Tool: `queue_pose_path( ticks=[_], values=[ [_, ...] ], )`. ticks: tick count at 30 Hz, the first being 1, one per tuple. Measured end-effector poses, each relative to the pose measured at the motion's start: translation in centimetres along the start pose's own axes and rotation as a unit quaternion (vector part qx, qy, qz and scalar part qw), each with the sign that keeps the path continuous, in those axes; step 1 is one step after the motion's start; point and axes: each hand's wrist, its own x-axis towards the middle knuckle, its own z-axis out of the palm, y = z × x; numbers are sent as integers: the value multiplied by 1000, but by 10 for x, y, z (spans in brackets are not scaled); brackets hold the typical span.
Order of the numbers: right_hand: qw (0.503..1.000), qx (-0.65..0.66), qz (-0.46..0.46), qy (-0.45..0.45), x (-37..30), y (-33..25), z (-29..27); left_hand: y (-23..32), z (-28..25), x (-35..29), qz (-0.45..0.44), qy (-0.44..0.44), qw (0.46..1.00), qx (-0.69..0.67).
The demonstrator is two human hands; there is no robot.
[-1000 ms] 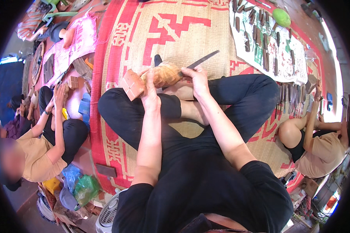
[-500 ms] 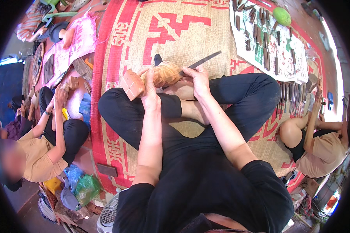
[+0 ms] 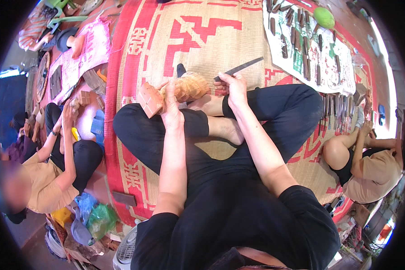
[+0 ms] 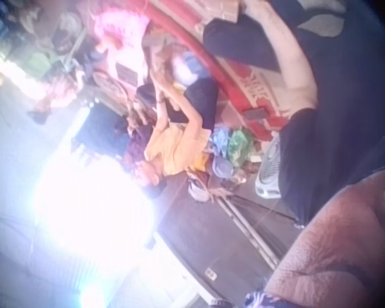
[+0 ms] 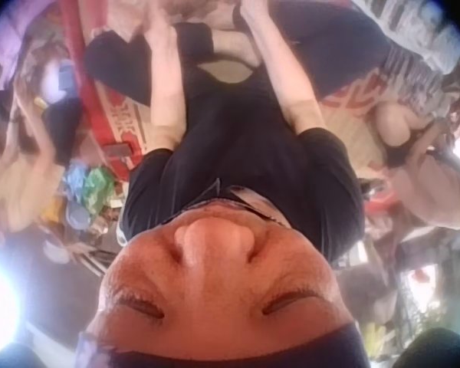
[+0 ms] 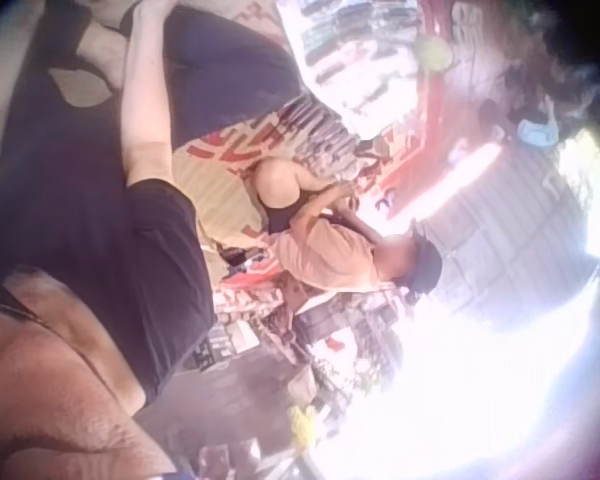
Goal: The person sits cross-legged on a mat and carves a small block of wood using a knife. They hold the wood in their left hand and use the knife in their right hand to shape the surface, occasionally rotating the block to work on different sides.
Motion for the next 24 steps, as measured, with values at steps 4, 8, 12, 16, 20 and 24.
queue_pose_path(
  ticks=[4, 8, 12, 16, 20, 24],
  values=[
    [995, -102, 7, -20, -14, 0, 19, -6, -6, 3, 0, -5, 1000, 4],
    [999, -19, -30, -8, 1, 5, 11, -12, -9, 6, 48, -5, 998, 45],
    [999, -8, -32, -6, 4, 5, 15, 0, -4, 1, 11, -8, 1000, 25],
    [991, -124, 14, -46, -5, 2, 24, 3, 3, -4, -6, -2, 1000, 14],
    [999, -41, -34, 0, 13, -3, 17, -11, -10, 6, 46, -19, 997, 51],
    [994, -79, -71, -34, 8, 3, 25, -9, -9, 4, 39, -26, 997, 59]
  ],
)
